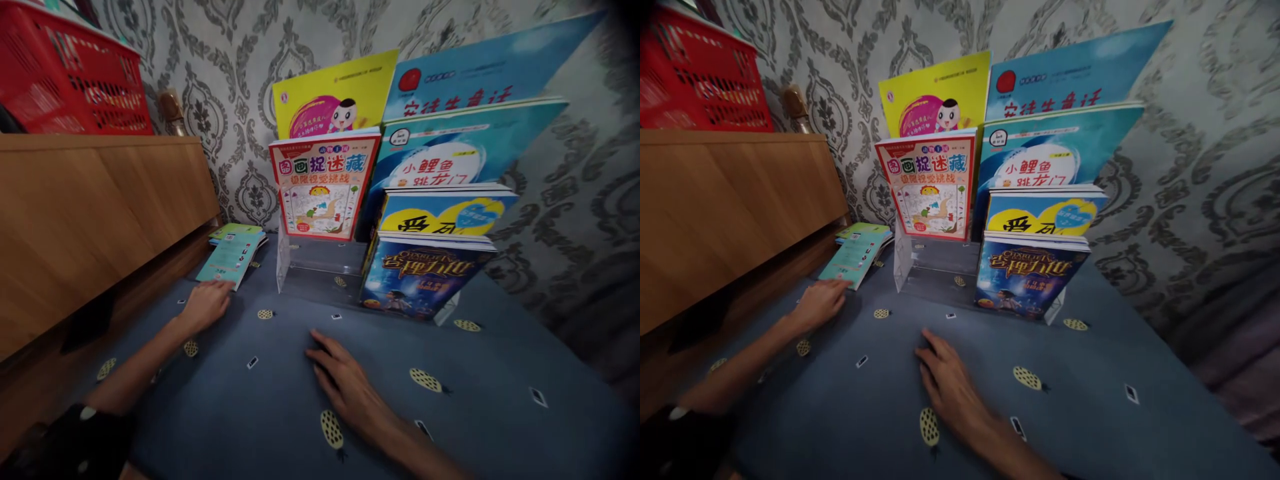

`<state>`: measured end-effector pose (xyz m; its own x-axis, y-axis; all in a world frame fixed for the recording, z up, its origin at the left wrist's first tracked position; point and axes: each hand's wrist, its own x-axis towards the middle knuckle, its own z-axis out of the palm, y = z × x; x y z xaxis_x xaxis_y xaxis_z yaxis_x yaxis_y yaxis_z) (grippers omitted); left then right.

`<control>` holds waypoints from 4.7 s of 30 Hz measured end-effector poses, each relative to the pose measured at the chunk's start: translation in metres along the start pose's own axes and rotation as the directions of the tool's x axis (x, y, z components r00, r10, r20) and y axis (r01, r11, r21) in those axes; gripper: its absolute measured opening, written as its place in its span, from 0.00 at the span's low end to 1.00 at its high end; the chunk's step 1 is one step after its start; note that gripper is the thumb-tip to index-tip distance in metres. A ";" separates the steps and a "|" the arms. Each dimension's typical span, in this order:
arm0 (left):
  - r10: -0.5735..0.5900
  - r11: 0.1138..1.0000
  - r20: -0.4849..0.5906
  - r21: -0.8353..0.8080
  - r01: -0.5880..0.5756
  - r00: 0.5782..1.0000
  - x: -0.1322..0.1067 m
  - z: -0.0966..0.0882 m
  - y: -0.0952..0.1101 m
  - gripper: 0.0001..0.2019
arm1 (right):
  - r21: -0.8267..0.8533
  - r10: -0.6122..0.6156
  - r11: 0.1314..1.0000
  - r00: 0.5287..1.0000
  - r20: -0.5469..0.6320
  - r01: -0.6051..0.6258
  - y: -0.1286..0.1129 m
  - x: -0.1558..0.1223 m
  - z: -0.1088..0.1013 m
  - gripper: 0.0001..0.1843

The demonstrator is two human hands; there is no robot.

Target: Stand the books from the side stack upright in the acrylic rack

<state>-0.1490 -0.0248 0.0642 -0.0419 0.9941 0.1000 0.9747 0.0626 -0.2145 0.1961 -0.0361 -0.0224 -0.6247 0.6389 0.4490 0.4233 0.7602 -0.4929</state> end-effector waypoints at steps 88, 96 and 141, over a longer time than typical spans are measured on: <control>0.372 0.802 -0.305 -0.370 -0.469 0.877 -0.021 0.034 0.154 0.26 | -0.021 0.297 0.953 0.949 -0.104 -0.301 0.016 -0.031 -0.043 0.26; 0.541 0.707 -0.215 -0.407 -0.578 0.813 -0.010 0.015 0.182 0.26 | -0.068 0.275 0.958 0.959 -0.060 -0.279 0.019 -0.023 -0.049 0.26; 0.555 0.803 -0.210 -0.118 -0.584 0.805 -0.006 -0.002 0.204 0.19 | -0.141 0.322 0.931 0.940 -0.113 -0.336 0.018 -0.007 -0.053 0.25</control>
<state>0.0509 -0.0186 0.0213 0.5533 0.8163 0.1659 0.8330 -0.5411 -0.1158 0.2430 -0.0208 0.0050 -0.3765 0.8588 0.3473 0.6964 0.5096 -0.5052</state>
